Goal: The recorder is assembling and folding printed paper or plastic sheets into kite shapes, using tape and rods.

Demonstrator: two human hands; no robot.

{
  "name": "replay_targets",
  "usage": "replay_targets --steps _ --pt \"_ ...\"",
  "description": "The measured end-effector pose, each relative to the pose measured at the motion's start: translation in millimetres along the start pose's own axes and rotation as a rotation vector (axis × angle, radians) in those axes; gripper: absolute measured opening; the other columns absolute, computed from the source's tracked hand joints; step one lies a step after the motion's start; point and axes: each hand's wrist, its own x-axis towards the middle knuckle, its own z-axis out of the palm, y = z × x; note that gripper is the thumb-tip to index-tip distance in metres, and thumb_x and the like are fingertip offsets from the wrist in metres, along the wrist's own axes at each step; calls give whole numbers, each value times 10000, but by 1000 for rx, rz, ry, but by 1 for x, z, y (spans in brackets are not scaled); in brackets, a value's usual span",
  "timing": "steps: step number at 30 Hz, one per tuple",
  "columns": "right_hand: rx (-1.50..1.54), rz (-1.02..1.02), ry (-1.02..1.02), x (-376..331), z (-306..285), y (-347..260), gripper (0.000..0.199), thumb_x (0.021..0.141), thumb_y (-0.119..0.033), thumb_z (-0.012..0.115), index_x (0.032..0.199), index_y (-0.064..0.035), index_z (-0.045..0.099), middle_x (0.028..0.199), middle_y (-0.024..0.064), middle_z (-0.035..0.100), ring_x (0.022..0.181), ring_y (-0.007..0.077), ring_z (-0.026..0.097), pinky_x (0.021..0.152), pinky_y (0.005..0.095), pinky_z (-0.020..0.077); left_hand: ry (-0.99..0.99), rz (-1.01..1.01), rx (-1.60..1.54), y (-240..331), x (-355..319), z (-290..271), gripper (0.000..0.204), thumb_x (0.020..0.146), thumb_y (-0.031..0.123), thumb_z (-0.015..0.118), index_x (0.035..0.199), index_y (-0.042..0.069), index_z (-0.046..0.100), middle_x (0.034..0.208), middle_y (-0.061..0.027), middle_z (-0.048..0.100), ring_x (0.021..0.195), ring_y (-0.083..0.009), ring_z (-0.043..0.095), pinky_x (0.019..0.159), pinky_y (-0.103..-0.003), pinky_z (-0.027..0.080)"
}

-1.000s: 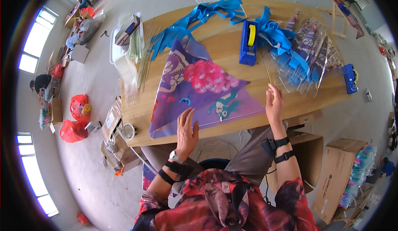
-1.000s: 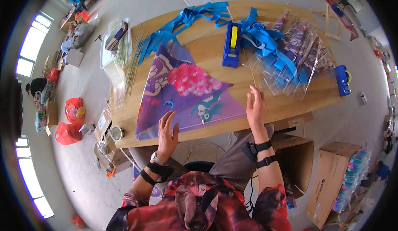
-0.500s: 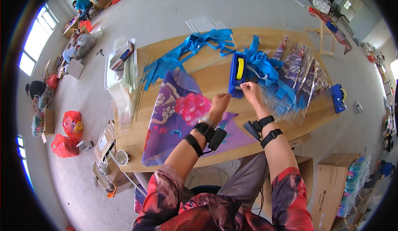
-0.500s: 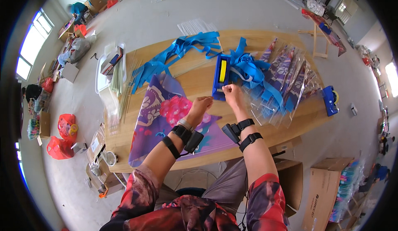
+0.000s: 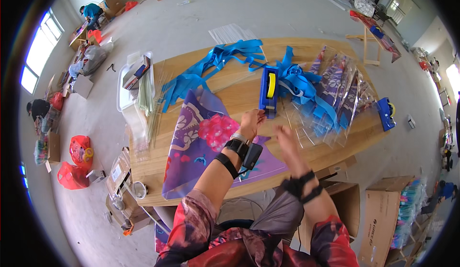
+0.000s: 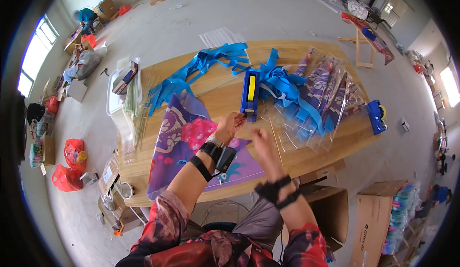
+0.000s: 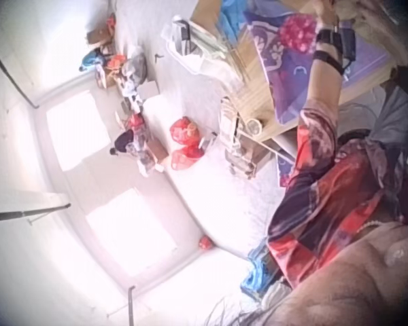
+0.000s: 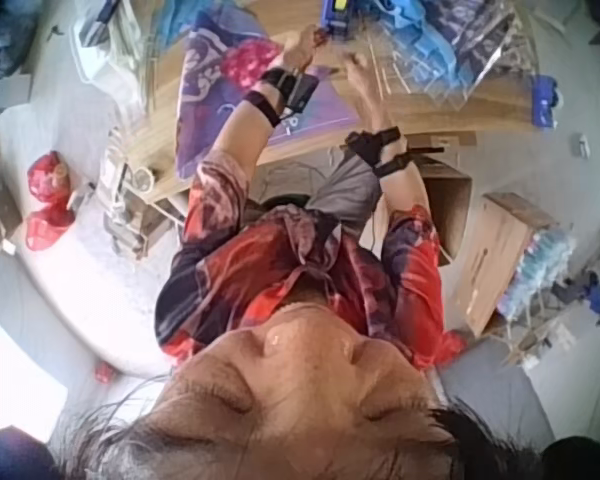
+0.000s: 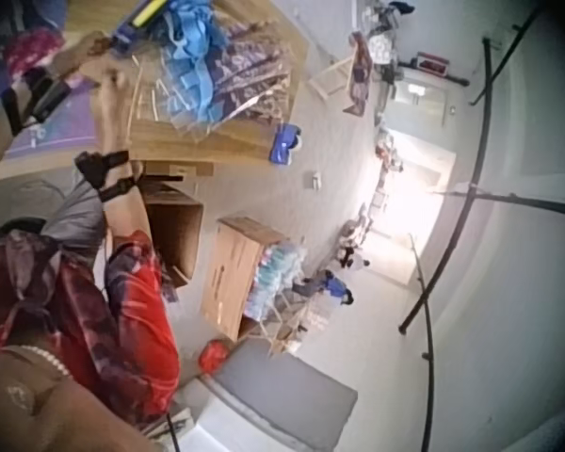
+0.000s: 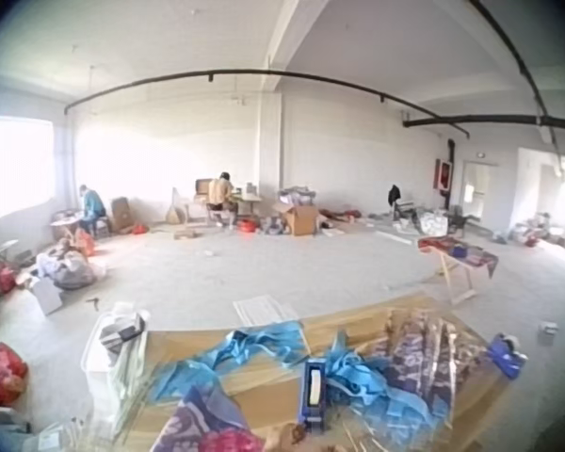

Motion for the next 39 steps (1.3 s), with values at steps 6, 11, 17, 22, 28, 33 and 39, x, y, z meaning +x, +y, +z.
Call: replay_targets --steps 6,11,17,22,28,33,39 --pt "33 91 -315 -202 -38 14 187 1018 -202 624 875 -95 565 850 -26 524 813 87 471 756 269 398 26 4 68 5 -2 4 277 1029 185 515 1105 -54 631 1030 -148 690 984 -269 691 917 -379 589" --pt "221 199 -362 -267 -52 37 95 1029 -124 585 944 -93 555 962 -20 537 902 88 472 852 255 395 23 29 149 6 -6 15 286 1033 191 516 1134 -61 609 1032 -155 688 986 -272 693 918 -378 590" --pt "220 347 -292 -270 -47 60 89 1047 -142 605 991 -72 600 976 -34 549 931 60 487 854 232 402 55 38 171 10 -5 9 299 1024 218 559 1137 -56 596 1033 -159 678 951 -261 695 898 -372 599" --pt "201 338 -351 -266 -41 87 163 1062 -211 621 1082 -49 624 1003 -41 574 947 54 499 871 232 416 42 46 228 10 -13 22 342 1005 267 615 1125 -53 600 1006 -145 668 922 -253 695 882 -364 601" --pt "265 205 -351 -273 -41 70 81 1056 -141 610 1027 -66 594 1136 24 559 1021 107 508 954 278 422 52 0 231 18 -11 19 375 988 301 648 1115 -48 596 983 -156 660 939 -268 699 892 -370 594" --pt "363 116 -426 -278 -46 71 50 1047 -92 607 1016 -83 568 1162 44 545 1083 129 511 986 295 412 42 -11 240 19 -9 18 405 974 316 656 1119 -55 588 995 -178 665 974 -286 704 909 -373 589" --pt "337 152 -435 -277 -41 83 44 1047 -86 610 1030 -91 570 1162 35 547 1083 124 512 989 294 412 40 -21 243 20 -9 20 349 942 284 718 1052 -34 626 935 -154 684 905 -263 720 863 -354 604"
